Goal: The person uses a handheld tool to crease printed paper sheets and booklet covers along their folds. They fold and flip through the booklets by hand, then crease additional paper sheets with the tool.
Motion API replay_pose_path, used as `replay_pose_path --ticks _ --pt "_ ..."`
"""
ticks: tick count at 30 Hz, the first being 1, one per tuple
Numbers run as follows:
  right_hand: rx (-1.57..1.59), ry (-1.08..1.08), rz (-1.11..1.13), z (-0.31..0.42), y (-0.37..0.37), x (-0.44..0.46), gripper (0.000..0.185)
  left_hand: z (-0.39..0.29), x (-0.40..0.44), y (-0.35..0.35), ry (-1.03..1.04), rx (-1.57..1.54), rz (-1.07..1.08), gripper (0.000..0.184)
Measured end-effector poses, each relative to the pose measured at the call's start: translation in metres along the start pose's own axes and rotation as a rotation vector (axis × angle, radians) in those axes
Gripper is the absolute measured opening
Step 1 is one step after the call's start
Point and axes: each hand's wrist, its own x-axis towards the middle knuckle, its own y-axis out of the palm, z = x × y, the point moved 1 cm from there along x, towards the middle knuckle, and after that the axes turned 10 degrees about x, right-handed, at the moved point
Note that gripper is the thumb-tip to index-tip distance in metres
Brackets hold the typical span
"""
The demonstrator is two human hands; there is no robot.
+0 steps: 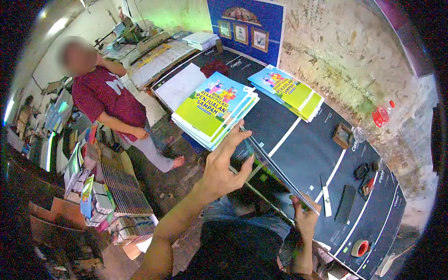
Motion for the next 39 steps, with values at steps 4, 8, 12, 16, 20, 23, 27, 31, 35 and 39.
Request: replay_pose_path --ticks 4,8,12,16,20,23,27,31,35,39 --pt "-0.094 -0.031 -0.048 0.019 0.003 0.000 0.020 -0.002 0.000 -0.003 -0.013 -0.017 0.015 0.056" --pt "0.091 -0.010 -0.090 0.005 0.005 0.005 0.017 0.001 -0.001 -0.003 0.017 -0.043 0.029 0.059" --pt "-0.061 -0.186 -0.113 -0.019 0.000 0.011 0.027 0.005 -0.001 -0.007 0.047 -0.047 0.057 0.058" --pt "-0.063 -0.098 -0.099 -0.016 -0.006 0.015 0.025 0.007 0.012 -0.013 0.138 -0.096 0.034 0.046" --pt "-0.053 -0.033 -0.121 0.006 -0.009 0.033 0.023 0.022 0.037 -0.031 0.493 0.294 0.188 0.049" --pt "-0.119 -0.133 -0.026 0.003 -0.016 0.050 0.032 0.021 0.046 -0.034 0.702 0.367 0.208 0.039" --pt "-0.098 -0.089 -0.025 -0.023 -0.022 0.064 0.026 0.019 0.033 -0.015 0.630 0.426 0.049 0.037" --pt "-0.051 -0.064 -0.041 -0.013 -0.003 0.065 0.037 -0.008 0.038 0.007 0.470 0.497 -0.212 0.026" --pt "-0.044 -0.038 0.222 0.099 0.016 0.039 0.044 0.003 0.069 0.004 0.373 0.405 -0.494 0.015" --pt "0.018 -0.325 0.494 0.120 0.002 0.049 0.085 -0.004 0.116 -0.056 0.466 0.168 -0.443 0.034"
